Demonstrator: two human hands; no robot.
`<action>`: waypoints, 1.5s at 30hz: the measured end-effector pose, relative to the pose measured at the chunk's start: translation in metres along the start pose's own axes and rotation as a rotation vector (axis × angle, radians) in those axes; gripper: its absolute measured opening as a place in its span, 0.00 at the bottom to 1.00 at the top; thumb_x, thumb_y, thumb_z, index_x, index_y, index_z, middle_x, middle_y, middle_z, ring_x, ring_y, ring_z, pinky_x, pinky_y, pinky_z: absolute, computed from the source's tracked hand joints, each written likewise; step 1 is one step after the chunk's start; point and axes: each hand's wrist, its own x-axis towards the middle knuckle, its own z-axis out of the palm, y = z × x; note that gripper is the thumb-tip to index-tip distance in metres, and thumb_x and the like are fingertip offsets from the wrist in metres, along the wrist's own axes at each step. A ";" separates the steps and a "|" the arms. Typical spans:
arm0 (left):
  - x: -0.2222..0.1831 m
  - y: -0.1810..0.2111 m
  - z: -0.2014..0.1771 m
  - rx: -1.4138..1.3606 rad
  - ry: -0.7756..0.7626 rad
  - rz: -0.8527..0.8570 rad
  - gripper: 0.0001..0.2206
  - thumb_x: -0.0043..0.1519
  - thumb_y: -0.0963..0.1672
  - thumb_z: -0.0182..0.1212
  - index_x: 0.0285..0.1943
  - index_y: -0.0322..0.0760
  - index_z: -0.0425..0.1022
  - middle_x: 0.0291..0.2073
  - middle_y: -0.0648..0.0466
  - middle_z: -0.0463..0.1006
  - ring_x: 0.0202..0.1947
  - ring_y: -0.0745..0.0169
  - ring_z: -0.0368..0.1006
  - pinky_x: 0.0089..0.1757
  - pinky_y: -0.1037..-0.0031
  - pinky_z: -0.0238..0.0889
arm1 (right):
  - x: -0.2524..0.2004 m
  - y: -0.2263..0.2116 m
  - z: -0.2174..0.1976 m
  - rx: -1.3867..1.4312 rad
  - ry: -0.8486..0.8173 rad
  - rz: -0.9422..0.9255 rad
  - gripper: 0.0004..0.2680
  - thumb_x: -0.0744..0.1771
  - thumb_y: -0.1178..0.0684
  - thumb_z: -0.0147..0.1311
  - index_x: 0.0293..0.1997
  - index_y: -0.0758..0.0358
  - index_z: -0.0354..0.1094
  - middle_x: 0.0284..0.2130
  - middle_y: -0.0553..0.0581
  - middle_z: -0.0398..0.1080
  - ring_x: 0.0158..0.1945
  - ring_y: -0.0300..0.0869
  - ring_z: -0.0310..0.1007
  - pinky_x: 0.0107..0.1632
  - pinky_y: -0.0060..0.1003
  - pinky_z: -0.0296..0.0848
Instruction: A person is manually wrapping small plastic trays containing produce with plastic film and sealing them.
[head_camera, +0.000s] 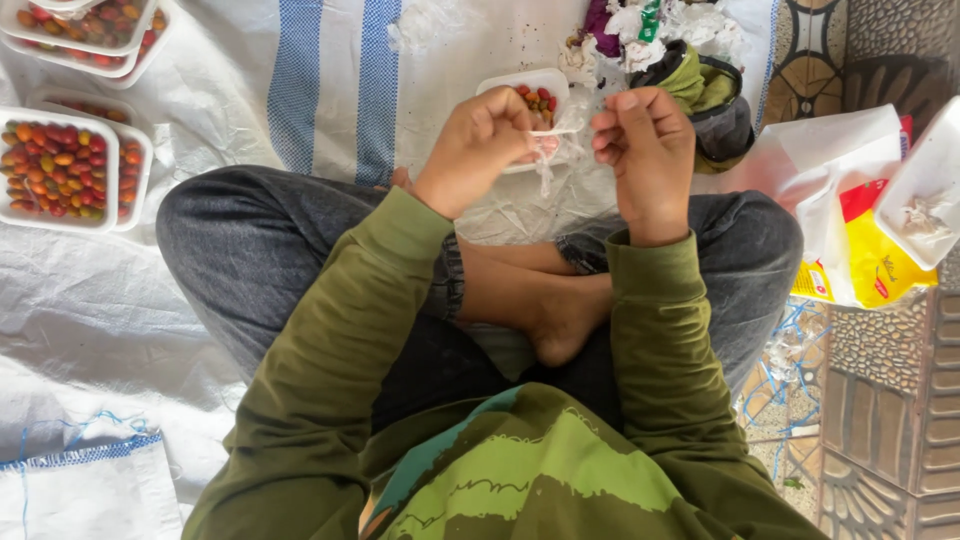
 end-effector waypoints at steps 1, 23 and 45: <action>0.002 -0.005 -0.003 0.000 -0.001 0.000 0.08 0.60 0.38 0.54 0.30 0.44 0.67 0.36 0.55 0.75 0.52 0.61 0.76 0.44 0.73 0.82 | 0.002 -0.001 -0.006 0.000 0.001 0.000 0.06 0.72 0.50 0.52 0.42 0.58 0.70 0.32 0.53 0.76 0.30 0.36 0.72 0.32 0.29 0.72; 0.027 -0.026 -0.035 -0.181 0.322 -0.025 0.07 0.66 0.40 0.52 0.35 0.43 0.71 0.23 0.57 0.78 0.24 0.67 0.77 0.28 0.79 0.69 | 0.029 0.052 -0.024 0.380 -0.280 0.073 0.06 0.67 0.54 0.57 0.35 0.57 0.62 0.34 0.55 0.73 0.37 0.40 0.71 0.42 0.33 0.72; 0.028 -0.027 -0.021 0.024 0.119 -0.565 0.07 0.65 0.45 0.63 0.33 0.47 0.74 0.35 0.60 0.82 0.36 0.71 0.78 0.39 0.80 0.70 | 0.028 0.061 -0.009 0.156 0.019 -0.104 0.04 0.70 0.59 0.46 0.38 0.55 0.61 0.26 0.55 0.67 0.30 0.40 0.67 0.34 0.35 0.69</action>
